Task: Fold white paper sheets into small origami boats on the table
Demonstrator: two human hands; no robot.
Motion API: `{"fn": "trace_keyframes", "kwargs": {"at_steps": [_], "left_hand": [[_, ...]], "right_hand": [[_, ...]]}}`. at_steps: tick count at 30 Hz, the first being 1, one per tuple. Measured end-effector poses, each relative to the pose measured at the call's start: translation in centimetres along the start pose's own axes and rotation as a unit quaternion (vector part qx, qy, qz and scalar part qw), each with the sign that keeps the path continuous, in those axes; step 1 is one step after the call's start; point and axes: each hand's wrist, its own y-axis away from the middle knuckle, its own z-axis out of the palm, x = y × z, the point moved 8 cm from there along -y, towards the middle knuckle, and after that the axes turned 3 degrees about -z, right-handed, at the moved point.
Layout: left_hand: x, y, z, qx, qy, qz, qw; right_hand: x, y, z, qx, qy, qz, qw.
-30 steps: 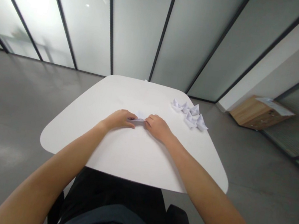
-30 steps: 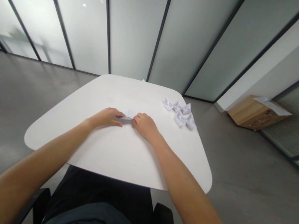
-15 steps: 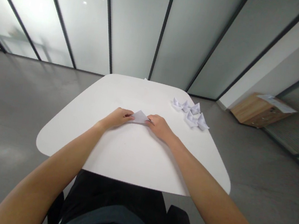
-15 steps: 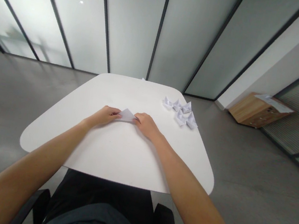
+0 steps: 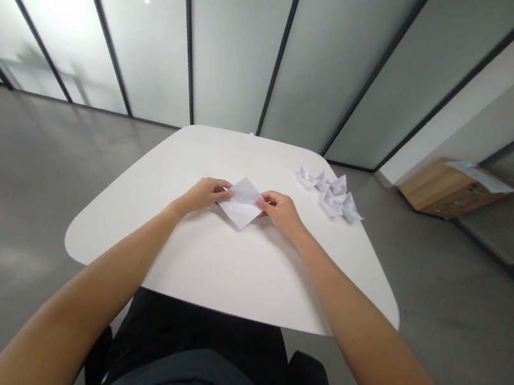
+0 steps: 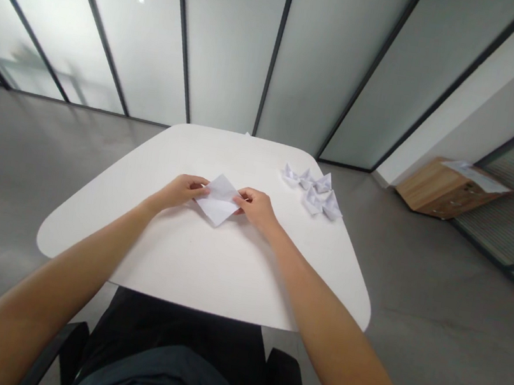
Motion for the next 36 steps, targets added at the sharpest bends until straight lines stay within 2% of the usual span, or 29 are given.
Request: {"fn": "trace_keyframes", "kwargs": {"at_steps": [4, 7, 10, 16, 25, 30, 36], "left_hand": [[-0.8, 0.0, -0.1, -0.028, -0.096, 0.016, 0.995], [-1.2, 0.1, 0.0, -0.051, -0.133, 0.016, 0.990], [-1.1, 0.2, -0.1, -0.064, -0.147, 0.027, 0.987], [-0.7, 0.7, 0.0, -0.074, -0.145, 0.041, 0.986], [0.2, 0.6, -0.1, -0.050, -0.238, 0.054, 0.968], [0.8, 0.7, -0.1, -0.048, -0.296, 0.086, 0.950], [1.0, 0.9, -0.2, -0.056, -0.317, 0.080, 0.943]], "right_hand": [[0.9, -0.2, 0.3, -0.024, 0.123, -0.030, 0.992], [0.3, -0.1, 0.4, -0.035, 0.250, -0.076, 0.965], [-0.4, 0.0, 0.6, -0.055, 0.326, -0.093, 0.939], [-1.1, 0.3, 1.2, -0.090, 0.373, -0.150, 0.911], [-2.2, 0.8, 2.4, -0.094, 0.414, -0.221, 0.878], [-2.4, 1.1, 2.9, -0.130, 0.442, -0.229, 0.858], [-2.0, 1.2, 2.8, -0.154, 0.455, -0.232, 0.846]]}}
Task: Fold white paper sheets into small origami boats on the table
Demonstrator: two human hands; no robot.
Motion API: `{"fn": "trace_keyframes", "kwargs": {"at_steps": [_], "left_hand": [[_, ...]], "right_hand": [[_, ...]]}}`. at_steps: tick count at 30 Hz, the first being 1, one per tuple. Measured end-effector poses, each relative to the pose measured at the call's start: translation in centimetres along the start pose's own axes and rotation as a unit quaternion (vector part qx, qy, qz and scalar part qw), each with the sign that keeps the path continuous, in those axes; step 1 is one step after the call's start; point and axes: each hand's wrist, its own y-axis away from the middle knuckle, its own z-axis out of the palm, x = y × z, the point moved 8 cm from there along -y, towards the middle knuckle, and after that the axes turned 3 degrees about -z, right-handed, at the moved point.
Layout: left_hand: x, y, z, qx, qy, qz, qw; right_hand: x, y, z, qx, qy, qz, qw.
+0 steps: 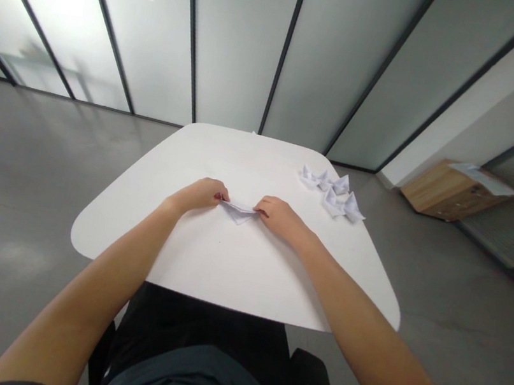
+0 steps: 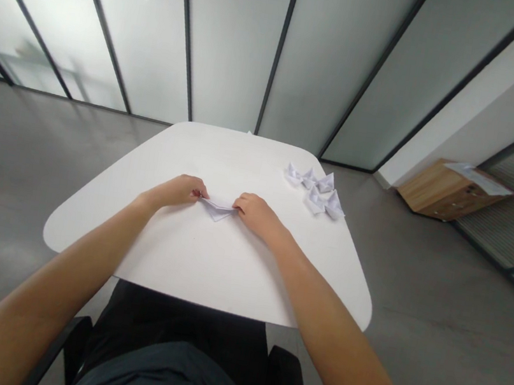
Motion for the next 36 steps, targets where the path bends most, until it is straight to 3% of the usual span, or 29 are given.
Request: {"fn": "trace_keyframes", "kwargs": {"at_steps": [6, 12, 19, 28, 36], "left_hand": [[0.9, 0.4, -0.1, -0.007, -0.019, -0.012, 1.000], [2.8, 0.5, -0.4, 0.051, -0.067, -0.027, 0.996], [5.3, -0.1, 1.3, 0.042, -0.082, 0.055, 0.994], [4.1, -0.8, 2.3, 0.006, 0.027, 0.049, 0.998], [3.6, -0.8, 2.8, -0.006, 0.056, 0.042, 0.998]], "right_hand": [[-0.6, 0.2, 0.1, -0.048, 0.027, -0.002, 0.998], [-1.7, 0.1, -0.3, -0.067, 0.059, 0.006, 0.996], [-1.9, -0.1, -0.1, -0.049, 0.066, 0.008, 0.997], [-4.0, -1.6, 0.6, -0.029, 0.042, 0.014, 0.999], [-3.3, -1.1, 1.1, 0.005, -0.006, 0.030, 1.000]]}}
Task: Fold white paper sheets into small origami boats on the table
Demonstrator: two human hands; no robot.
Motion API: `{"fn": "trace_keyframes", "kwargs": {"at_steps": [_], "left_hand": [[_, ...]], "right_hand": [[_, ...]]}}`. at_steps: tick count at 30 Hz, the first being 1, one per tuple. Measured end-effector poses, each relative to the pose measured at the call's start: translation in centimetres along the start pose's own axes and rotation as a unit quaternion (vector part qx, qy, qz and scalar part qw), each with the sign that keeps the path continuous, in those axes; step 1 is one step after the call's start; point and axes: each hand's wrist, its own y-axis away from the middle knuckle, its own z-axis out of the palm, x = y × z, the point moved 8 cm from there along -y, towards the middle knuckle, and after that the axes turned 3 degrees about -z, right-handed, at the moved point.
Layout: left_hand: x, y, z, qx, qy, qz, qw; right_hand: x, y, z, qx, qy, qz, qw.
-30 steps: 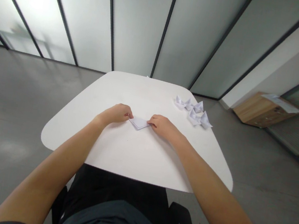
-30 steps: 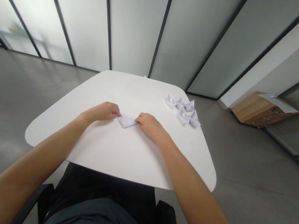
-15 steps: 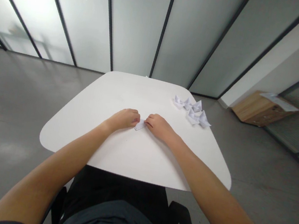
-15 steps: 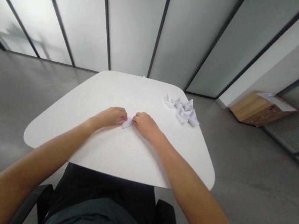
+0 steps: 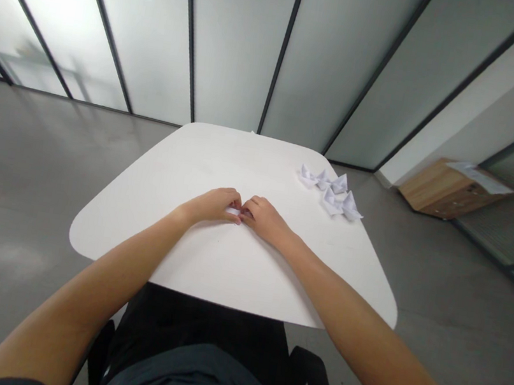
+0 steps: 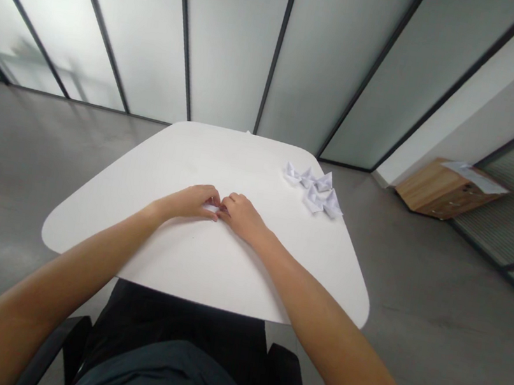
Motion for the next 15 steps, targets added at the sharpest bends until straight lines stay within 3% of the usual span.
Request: {"fn": "trace_keyframes", "kwargs": {"at_steps": [15], "left_hand": [[-0.3, 0.3, -0.7, 0.012, 0.004, -0.043, 0.999]], "right_hand": [[1.2, 0.1, -0.3, 0.000, -0.030, -0.006, 1.000]]}}
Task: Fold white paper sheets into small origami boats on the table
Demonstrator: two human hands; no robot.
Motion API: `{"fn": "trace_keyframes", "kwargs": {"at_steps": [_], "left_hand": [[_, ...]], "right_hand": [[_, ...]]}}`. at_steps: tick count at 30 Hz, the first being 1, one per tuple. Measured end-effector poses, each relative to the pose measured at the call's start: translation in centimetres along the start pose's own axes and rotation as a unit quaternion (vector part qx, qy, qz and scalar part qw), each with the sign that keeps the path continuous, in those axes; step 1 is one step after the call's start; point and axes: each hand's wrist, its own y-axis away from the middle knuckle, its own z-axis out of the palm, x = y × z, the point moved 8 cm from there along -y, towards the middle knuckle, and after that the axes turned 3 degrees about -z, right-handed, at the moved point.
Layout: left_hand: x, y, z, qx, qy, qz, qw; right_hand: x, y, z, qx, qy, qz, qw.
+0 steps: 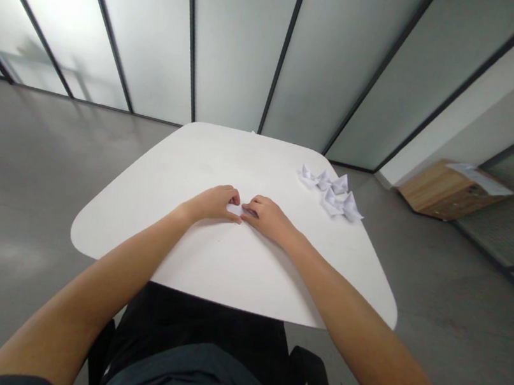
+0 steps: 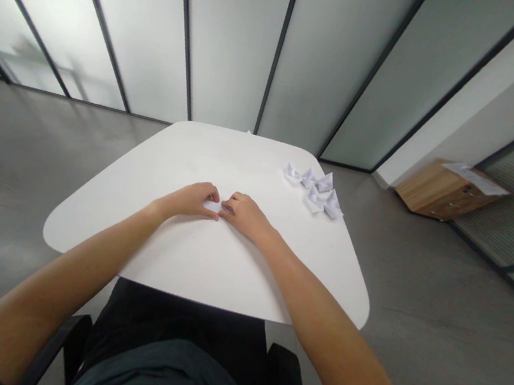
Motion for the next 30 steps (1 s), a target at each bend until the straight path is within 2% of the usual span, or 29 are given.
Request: {"fn": "trace_keyframes", "kwargs": {"at_steps": [8, 14, 18, 20, 24, 30], "left_hand": [[0.1, -0.1, -0.4, -0.008, -0.010, 0.002, 1.000], [-0.1, 0.4, -0.4, -0.001, -0.055, -0.027, 0.998], [-0.3, 0.4, 0.0, 0.002, -0.085, -0.016, 0.996], [-0.5, 0.3, 0.1, -0.002, -0.087, -0.013, 0.996], [-0.5, 0.3, -0.1, 0.006, -0.072, -0.015, 0.997], [-0.3, 0.1, -1.2, 0.038, -0.018, -0.002, 0.999]], "right_hand": [[2.4, 0.7, -0.9, -0.020, 0.010, 0.016, 1.000], [2.6, 1.2, -1.0, -0.008, 0.027, 0.056, 0.998], [2.5, 1.2, -0.9, 0.004, 0.039, 0.062, 0.997], [2.4, 1.0, -0.8, 0.012, 0.023, 0.064, 0.998], [2.5, 0.7, -0.9, 0.035, -0.024, 0.117, 0.992], [2.6, 0.8, -1.6, 0.107, -0.141, 0.147, 0.973]]}}
